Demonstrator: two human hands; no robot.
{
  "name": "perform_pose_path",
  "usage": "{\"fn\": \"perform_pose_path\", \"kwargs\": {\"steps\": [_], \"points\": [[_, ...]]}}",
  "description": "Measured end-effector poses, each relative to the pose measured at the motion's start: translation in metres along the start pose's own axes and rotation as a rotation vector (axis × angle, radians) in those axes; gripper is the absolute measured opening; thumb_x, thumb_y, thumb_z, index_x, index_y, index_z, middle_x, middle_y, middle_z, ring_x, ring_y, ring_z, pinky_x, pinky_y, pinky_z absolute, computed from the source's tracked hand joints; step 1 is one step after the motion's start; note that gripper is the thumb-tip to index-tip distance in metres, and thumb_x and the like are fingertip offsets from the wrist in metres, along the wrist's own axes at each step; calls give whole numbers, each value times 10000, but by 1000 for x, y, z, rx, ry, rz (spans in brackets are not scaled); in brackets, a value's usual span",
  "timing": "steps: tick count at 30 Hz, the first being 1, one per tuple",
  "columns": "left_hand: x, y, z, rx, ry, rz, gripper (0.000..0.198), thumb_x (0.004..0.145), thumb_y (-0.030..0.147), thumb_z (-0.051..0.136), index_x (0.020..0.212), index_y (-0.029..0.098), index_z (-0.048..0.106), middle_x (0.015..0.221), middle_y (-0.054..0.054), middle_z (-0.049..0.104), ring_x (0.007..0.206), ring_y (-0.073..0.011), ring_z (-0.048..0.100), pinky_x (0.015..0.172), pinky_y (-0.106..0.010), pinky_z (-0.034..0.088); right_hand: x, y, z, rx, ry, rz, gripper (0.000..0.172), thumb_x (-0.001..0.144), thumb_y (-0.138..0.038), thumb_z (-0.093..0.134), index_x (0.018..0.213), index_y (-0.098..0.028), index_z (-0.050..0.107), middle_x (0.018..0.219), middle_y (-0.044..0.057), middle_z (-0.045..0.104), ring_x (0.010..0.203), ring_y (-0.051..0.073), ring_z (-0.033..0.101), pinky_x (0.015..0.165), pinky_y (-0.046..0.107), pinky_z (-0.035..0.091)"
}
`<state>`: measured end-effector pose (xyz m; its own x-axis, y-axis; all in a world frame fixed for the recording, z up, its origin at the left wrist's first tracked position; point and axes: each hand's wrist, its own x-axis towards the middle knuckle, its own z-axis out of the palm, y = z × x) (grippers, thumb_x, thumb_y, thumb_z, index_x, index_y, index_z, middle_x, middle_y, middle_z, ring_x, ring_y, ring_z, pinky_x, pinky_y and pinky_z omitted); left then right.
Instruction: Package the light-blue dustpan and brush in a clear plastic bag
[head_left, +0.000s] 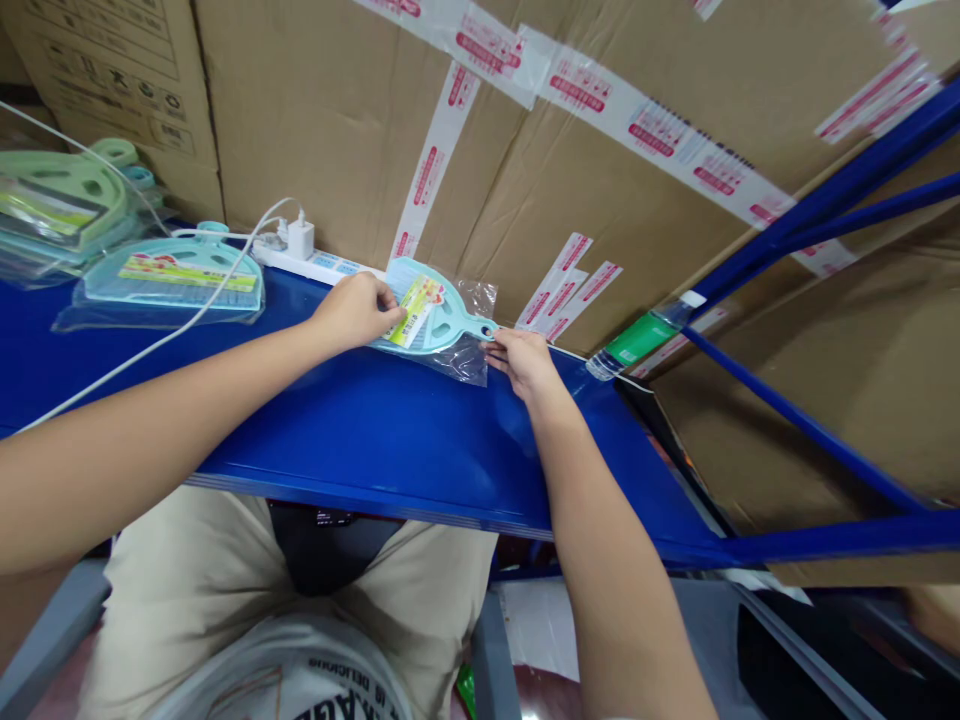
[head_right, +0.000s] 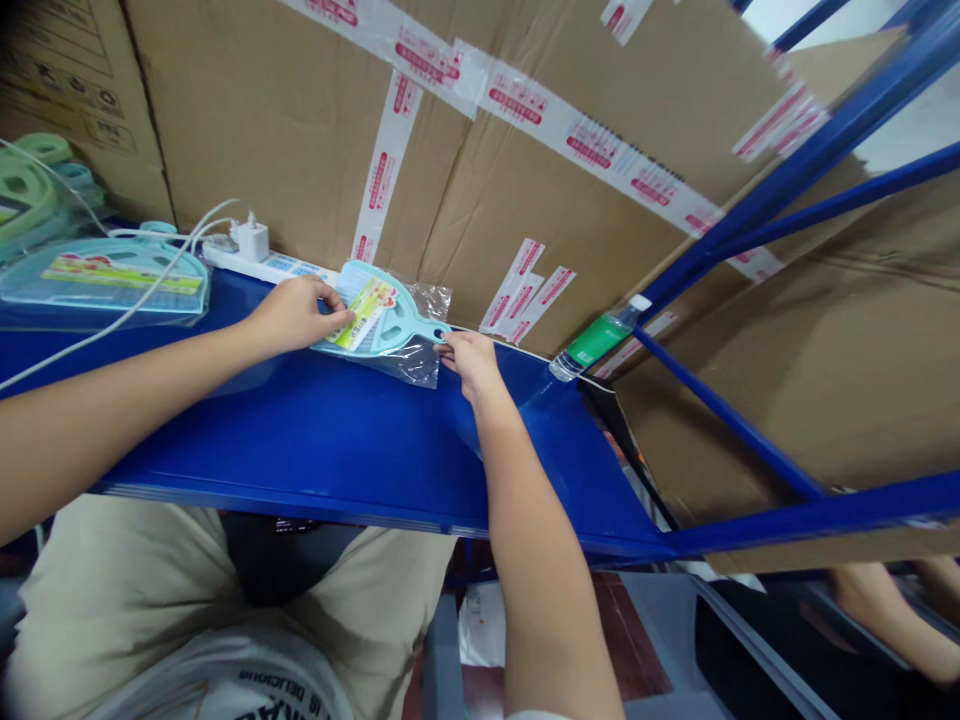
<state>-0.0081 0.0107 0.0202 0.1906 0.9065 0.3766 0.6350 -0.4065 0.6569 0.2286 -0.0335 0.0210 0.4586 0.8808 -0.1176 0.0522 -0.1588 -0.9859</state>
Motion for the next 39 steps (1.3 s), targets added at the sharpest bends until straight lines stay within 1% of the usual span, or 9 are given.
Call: {"fn": "perform_pose_path", "kwargs": {"steps": [3,7,18,23,28,31,33,36,39], "points": [[0,3,-2,-53,23,-83,167,698,248,742,555,235,657,630,-23,651,685,-208,636,679,-345,464,2,2,-1,-4,-24,-17,250,869,-41,642,685,-209,616,556,-32,662,627,131,696,822,302,574],[0,4,-3,-87,29,-134,171,684,235,740,540,223,649,590,-20,630,695,-210,641,657,-330,443,-1,1,1,3,9,2,262,893,-63,622,678,-211,608,537,-34,650,644,125,695,817,291,575],[-2,8,4,58,63,-61,162,749,273,691,600,211,679,806,-69,712,904,-259,694,842,-364,521,-7,-2,4,16,6,13,269,904,-63,590,676,-204,613,541,-30,648,638,120,679,845,299,559],[-8,10,1,-6,70,-6,174,743,282,690,583,228,650,886,-77,683,1020,-298,673,959,-419,493,-7,-2,4,6,5,25,243,889,-68,611,687,-202,611,535,-35,646,648,117,683,844,301,574],[-6,5,-8,-38,123,19,113,764,321,709,701,234,675,952,-81,665,1184,-329,613,1006,-389,477,-1,1,0,26,-14,11,239,873,-65,632,689,-215,597,551,-30,659,642,126,691,829,299,581],[3,-4,-11,-125,186,-85,145,761,314,744,868,232,691,1001,-85,696,1156,-321,633,967,-384,506,0,1,-3,42,-8,25,239,890,-70,606,705,-220,594,543,-40,653,617,114,679,786,269,577],[9,-10,-10,-270,117,-234,189,780,320,741,935,225,690,946,-90,722,1028,-301,678,857,-384,545,-2,-1,-3,52,2,38,241,905,-73,591,713,-219,595,533,-44,645,602,108,668,756,253,572],[11,-12,-4,-537,-112,-425,144,825,335,694,895,210,711,814,-95,737,828,-265,706,691,-366,554,-5,-4,-4,54,9,55,258,927,-65,580,714,-211,601,529,-41,640,590,102,651,730,241,559],[8,-9,2,-687,-178,-458,88,818,281,674,806,206,718,714,-79,721,735,-227,698,637,-335,537,-4,-4,-5,49,11,61,261,934,-62,578,717,-206,601,533,-36,639,604,105,650,750,255,562]]}}
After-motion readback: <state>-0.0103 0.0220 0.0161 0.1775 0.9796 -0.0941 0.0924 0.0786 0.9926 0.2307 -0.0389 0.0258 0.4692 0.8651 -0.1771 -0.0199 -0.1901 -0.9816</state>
